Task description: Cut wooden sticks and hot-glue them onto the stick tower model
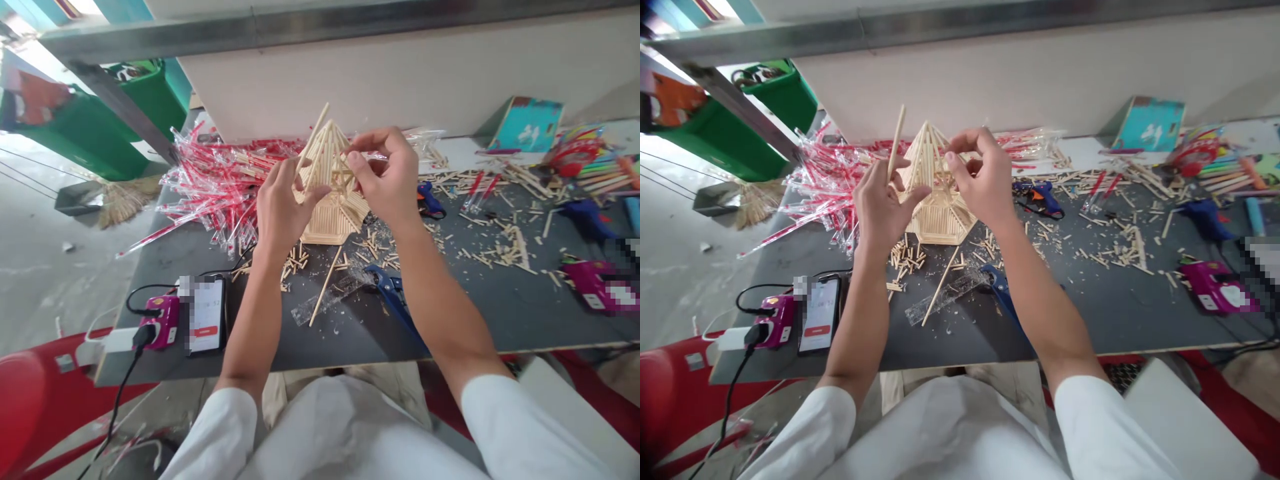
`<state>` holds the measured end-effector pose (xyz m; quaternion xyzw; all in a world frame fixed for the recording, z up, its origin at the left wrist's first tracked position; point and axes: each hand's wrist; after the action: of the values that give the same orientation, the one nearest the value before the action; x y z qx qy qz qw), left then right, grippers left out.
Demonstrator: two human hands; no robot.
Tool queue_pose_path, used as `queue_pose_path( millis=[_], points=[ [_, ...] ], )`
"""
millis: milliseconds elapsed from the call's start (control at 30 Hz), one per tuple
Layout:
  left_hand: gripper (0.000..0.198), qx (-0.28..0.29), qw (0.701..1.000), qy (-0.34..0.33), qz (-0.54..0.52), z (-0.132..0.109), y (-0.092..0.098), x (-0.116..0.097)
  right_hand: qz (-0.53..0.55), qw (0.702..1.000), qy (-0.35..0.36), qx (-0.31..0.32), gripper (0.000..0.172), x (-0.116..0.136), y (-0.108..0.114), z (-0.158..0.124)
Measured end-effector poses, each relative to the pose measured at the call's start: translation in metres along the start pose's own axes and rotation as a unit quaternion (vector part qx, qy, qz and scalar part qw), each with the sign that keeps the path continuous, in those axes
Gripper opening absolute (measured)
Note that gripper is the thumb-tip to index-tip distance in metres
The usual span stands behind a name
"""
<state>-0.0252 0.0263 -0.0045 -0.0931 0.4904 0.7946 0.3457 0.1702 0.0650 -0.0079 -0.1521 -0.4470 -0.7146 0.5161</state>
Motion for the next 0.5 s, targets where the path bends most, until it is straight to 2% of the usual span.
queue_pose_path(
  millis=[133,300,433,500],
  points=[
    [0.028,-0.006,1.000,-0.016,0.005,0.001,-0.005,0.006,-0.014,1.000,0.019,0.002,0.036,-0.005,-0.008,0.001],
    [0.024,-0.020,0.999,-0.031,-0.007,0.001,-0.009,0.011,0.033,0.999,0.020,-0.002,0.030,-0.010,-0.015,-0.001],
    [0.006,-0.017,0.999,-0.041,-0.018,-0.001,-0.011,0.007,0.044,0.999,0.015,-0.010,0.023,-0.008,-0.016,-0.005],
    [0.006,-0.005,1.000,-0.027,-0.015,-0.003,-0.010,0.002,0.046,0.999,0.016,0.002,0.018,-0.006,-0.011,-0.008]
  ],
)
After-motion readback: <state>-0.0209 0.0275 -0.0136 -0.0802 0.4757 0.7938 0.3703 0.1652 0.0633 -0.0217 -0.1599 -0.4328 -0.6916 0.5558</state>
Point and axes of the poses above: each hand's wrist, its own z-axis towards the middle knuckle, its own y-axis out of the back of the hand, x = y × z, and after that the axes turned 13 degrees about x, right-handed
